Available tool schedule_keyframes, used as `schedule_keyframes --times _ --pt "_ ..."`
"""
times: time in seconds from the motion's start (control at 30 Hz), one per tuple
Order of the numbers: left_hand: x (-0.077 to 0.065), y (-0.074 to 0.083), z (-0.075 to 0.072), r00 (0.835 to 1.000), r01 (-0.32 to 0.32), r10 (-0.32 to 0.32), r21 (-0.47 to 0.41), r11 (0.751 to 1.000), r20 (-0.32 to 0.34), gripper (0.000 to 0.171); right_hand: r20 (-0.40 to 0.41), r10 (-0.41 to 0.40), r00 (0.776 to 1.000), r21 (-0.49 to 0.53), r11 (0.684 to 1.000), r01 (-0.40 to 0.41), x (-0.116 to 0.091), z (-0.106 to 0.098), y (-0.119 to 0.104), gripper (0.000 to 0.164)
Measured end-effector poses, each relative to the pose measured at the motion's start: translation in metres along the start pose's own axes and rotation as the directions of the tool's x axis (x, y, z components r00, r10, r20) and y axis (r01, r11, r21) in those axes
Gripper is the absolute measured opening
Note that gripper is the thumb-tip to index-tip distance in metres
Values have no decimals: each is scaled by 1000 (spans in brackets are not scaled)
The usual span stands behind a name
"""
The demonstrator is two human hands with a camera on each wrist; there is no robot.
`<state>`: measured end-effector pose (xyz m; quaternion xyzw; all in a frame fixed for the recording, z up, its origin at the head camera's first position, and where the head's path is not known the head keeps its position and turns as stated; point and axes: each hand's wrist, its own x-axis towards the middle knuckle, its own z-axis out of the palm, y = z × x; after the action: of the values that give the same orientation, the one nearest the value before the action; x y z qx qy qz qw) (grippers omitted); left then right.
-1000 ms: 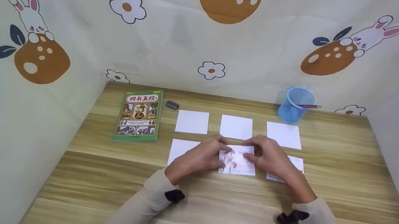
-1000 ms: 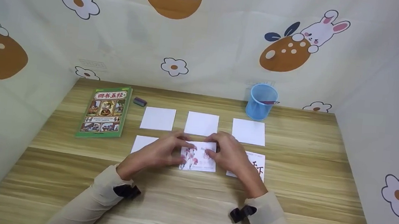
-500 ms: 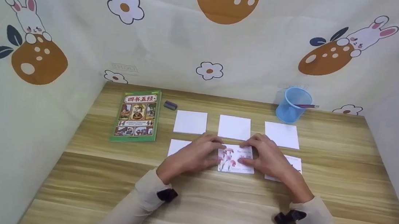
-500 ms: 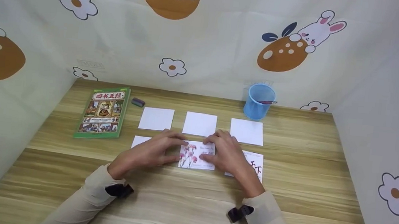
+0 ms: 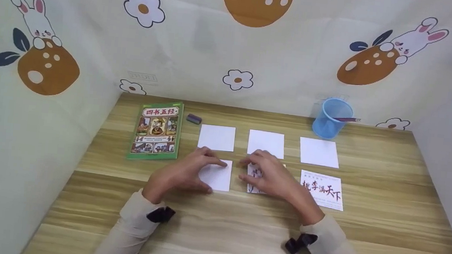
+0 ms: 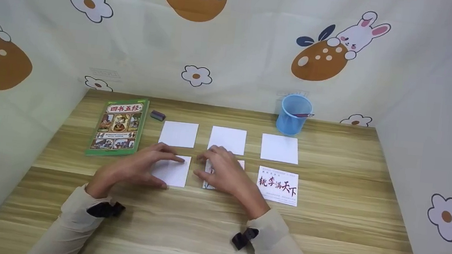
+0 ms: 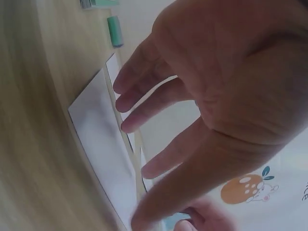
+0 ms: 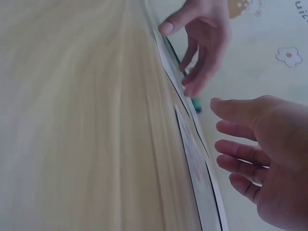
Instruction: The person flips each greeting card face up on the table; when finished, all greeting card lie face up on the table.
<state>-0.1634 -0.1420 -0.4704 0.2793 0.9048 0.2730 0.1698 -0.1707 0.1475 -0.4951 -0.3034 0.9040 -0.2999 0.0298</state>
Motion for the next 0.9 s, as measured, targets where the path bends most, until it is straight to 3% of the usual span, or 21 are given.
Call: schedule_keyframes --times 0.17,0.33,0.57,0.67,0.8,0.9 --pt "-1 -3 0 1000 8 -8 28 1000 -21 76 29 -7 1000 -63 998 9 15 17 -22 49" --pt "-2 -4 1 999 21 -20 34 999 -43 74 60 2 998 -124 992 5 18 29 -36 61" --pt "0 -5 3 996 31 -26 66 997 -86 94 21 82 996 15 996 -83 14 33 -40 71" --pt "2 -5 2 992 7 2 73 997 -127 94 -2 91 996 75 993 -91 16 32 -38 72" --pt "6 -5 1 970 -80 88 47 996 -226 76 -7 84 996 204 976 -81 18 30 -36 69" --pt "11 -4 1 934 -139 142 35 990 -329 60 -6 83 997 317 945 -77 19 29 -35 64"
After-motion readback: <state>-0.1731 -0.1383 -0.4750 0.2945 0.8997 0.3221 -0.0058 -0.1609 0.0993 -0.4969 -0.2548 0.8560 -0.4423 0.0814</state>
